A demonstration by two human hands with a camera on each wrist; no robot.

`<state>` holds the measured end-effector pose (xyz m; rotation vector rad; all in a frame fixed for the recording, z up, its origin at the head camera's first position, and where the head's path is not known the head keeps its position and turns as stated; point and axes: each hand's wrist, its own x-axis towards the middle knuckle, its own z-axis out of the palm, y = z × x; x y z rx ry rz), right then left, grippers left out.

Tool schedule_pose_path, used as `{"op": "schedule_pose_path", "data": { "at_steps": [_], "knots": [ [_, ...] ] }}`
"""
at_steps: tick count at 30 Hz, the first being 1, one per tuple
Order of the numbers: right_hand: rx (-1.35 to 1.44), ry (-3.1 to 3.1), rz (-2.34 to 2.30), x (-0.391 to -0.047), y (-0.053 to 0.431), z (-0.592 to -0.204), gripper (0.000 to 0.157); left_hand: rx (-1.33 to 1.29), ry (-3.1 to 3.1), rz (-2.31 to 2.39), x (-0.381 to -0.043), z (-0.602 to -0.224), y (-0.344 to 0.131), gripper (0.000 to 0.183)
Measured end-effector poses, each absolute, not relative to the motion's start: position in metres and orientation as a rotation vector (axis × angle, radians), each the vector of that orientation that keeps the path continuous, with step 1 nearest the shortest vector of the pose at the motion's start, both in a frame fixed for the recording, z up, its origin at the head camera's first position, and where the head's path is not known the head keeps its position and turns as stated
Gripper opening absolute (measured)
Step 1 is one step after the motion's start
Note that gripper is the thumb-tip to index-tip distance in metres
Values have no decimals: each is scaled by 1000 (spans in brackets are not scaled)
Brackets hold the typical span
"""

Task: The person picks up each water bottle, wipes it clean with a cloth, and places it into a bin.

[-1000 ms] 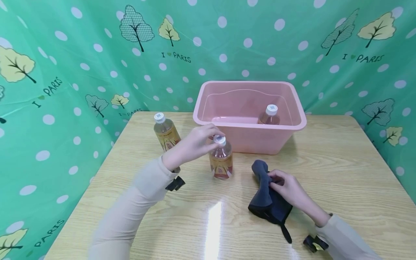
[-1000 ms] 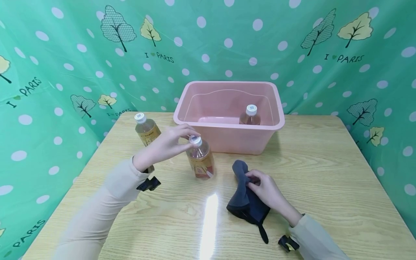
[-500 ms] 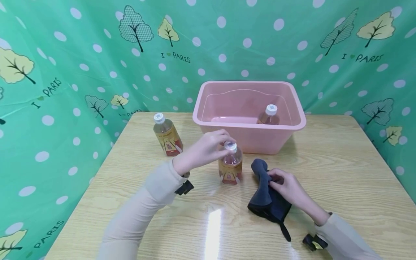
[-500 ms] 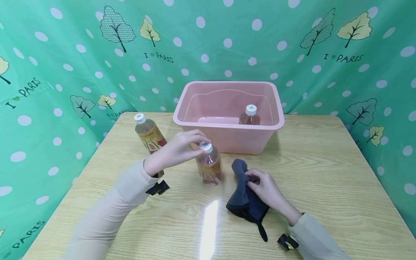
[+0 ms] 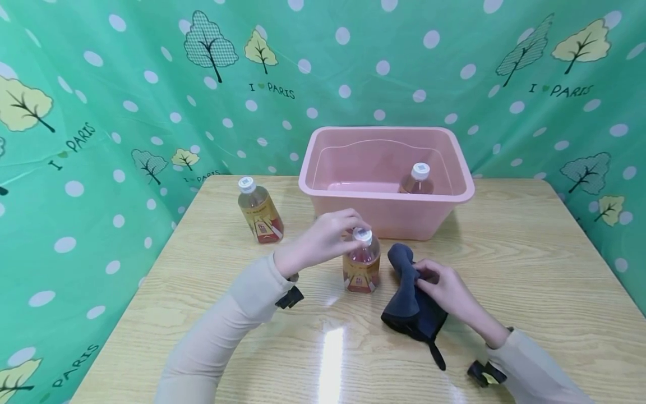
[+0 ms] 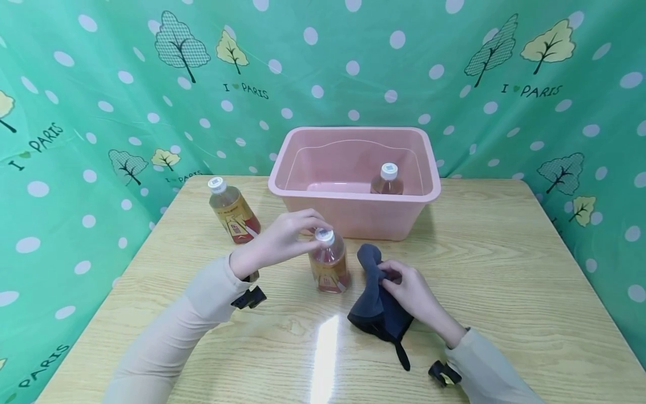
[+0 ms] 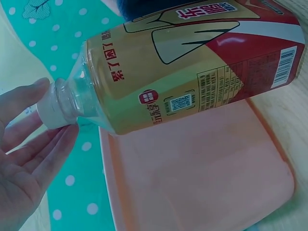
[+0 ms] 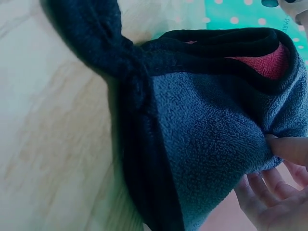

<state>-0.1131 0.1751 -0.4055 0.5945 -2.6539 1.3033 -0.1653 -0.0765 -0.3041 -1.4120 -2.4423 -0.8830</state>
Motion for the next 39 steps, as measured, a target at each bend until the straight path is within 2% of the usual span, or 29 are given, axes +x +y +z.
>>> {"op": "schedule_pose_path", "data": {
  "at_steps": [39],
  "knots": [
    [697, -2491, 1393, -135, 144, -352, 20, -1314, -2336, -1057, -165, -323, -77, 16]
  ]
}}
